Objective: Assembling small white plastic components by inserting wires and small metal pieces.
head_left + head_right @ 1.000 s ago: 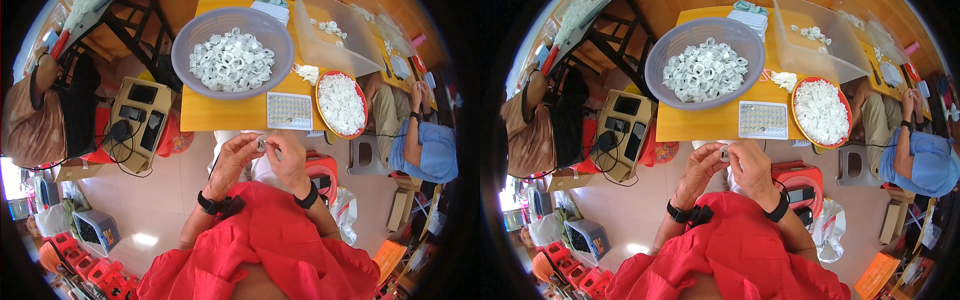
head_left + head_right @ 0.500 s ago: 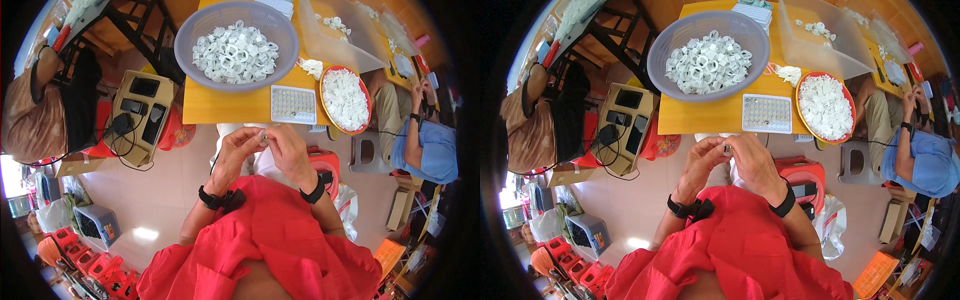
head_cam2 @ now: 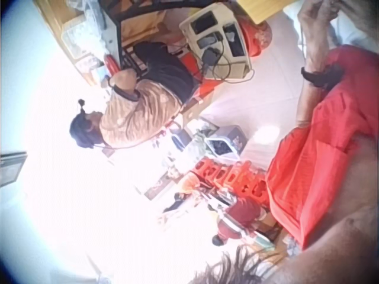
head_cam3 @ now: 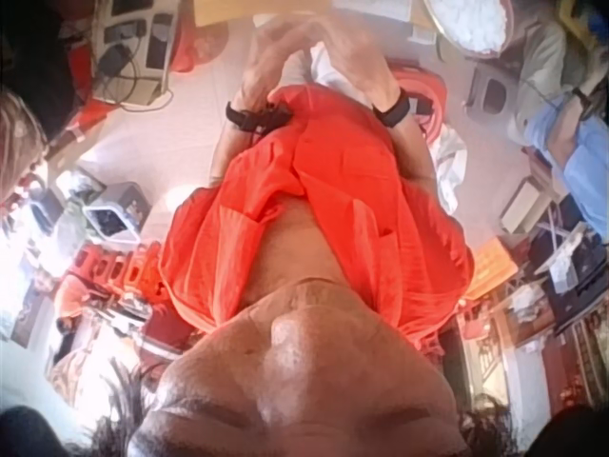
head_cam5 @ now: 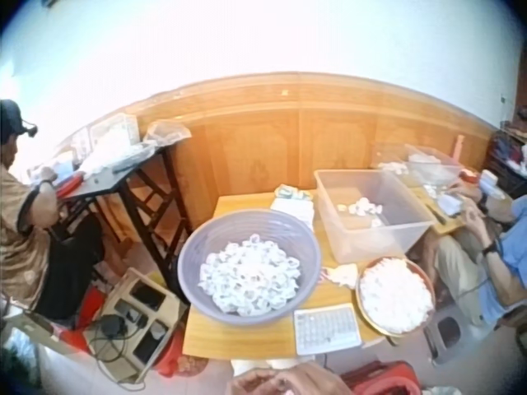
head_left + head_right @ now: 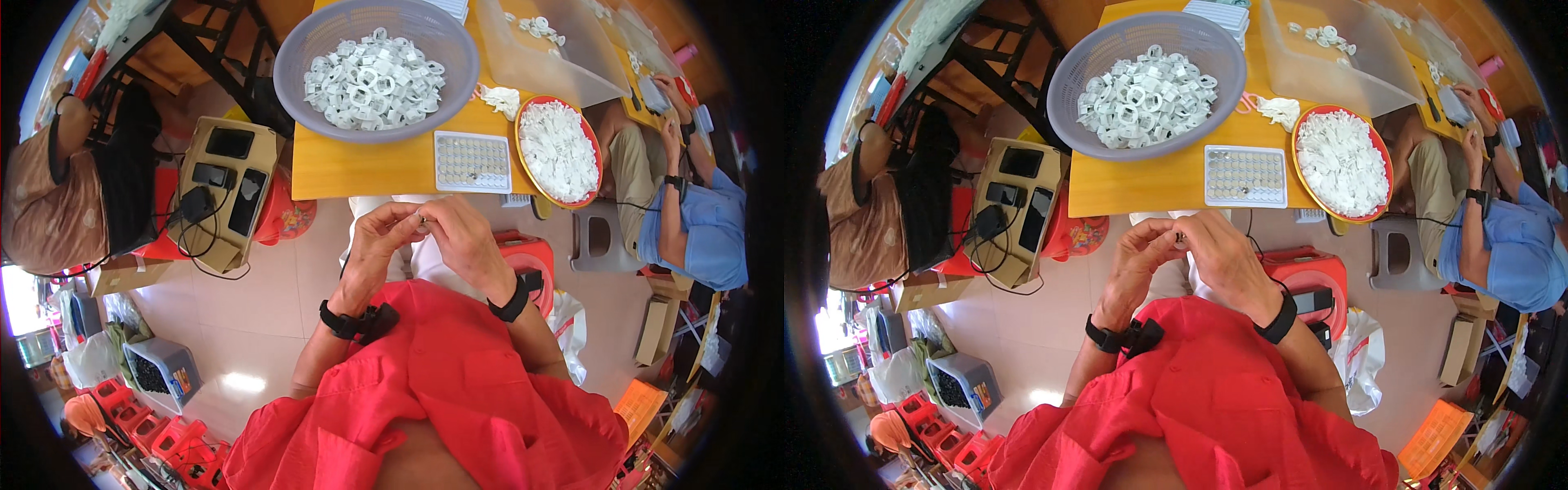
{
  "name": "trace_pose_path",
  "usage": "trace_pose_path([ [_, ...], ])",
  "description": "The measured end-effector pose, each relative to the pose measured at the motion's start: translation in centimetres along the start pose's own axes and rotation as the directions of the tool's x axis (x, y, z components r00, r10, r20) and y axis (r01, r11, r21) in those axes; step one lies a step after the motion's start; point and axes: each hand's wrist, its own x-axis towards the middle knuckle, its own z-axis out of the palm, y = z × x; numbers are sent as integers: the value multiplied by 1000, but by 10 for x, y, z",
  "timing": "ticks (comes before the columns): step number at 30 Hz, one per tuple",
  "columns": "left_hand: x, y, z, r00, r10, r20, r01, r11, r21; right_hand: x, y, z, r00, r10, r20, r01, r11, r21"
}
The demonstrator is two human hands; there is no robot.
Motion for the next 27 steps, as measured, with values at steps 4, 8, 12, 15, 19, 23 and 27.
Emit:
trace_pose_path([
  [4, 1, -2, -2, 1000, -14, 17, 14, 1000, 20, 0, 4, -1, 1000, 11, 22, -11, 1000, 11],
  [8, 3, -6, -6, 999, -14, 34, 13, 999, 36, -1, 9, 3, 997, 50, 61, -54, 996, 72],
  [12, 3, 3, -3, 998, -11, 56, 7, 998, 70, -1, 17, -3, 878, 432, 208, -473, 709, 523],
  [15, 3, 4, 0, 997, -18, 68, 14, 998, 62, -2, 19, -5, 877, 438, 199, -464, 664, 586],
  [19, 3, 2, 2, 997, -37, 65, 34, 998, 58, -7, 25, -7, 835, 488, 254, -515, 529, 675],
  [23, 1, 0, 5, 996, -50, 80, 46, 998, 43, -11, 20, -7, 769, 546, 332, -567, 342, 749],
  [27, 2, 1, 5, 993, -50, 106, 58, 996, -66, -9, 22, -5, 761, 548, 347, -536, 230, 813],
])
